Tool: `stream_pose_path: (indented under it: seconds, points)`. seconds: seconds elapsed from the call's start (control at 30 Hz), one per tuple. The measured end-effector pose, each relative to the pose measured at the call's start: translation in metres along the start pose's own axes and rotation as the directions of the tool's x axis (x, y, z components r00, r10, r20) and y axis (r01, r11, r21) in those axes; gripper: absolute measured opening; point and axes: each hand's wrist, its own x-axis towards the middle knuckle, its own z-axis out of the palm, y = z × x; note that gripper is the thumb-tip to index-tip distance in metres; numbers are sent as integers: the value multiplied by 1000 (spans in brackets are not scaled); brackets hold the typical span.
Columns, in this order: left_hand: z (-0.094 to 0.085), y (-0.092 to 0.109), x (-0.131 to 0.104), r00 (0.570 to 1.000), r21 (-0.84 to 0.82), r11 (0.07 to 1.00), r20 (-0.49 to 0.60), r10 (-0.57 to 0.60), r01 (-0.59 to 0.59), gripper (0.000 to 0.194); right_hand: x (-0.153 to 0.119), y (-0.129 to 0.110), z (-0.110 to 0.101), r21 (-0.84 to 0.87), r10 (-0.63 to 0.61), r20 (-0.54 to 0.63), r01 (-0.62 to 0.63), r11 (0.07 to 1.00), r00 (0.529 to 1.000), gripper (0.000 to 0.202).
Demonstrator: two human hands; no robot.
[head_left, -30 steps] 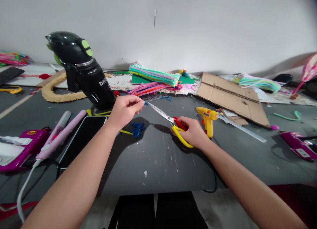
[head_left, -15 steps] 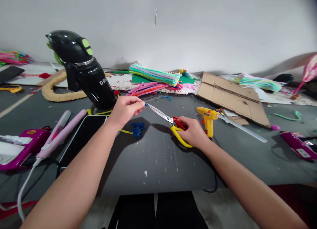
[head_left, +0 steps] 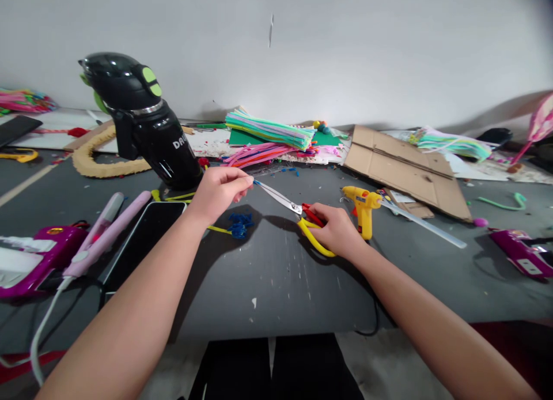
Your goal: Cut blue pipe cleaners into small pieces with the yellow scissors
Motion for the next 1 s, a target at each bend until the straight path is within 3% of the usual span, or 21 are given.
stream_pose_path:
  seconds: [1.0]
  points:
    - [2,2,-1,1000,4,1000,-3,5,-5,16,0,1,-1,-6,-10,0,10,1000,1000,27]
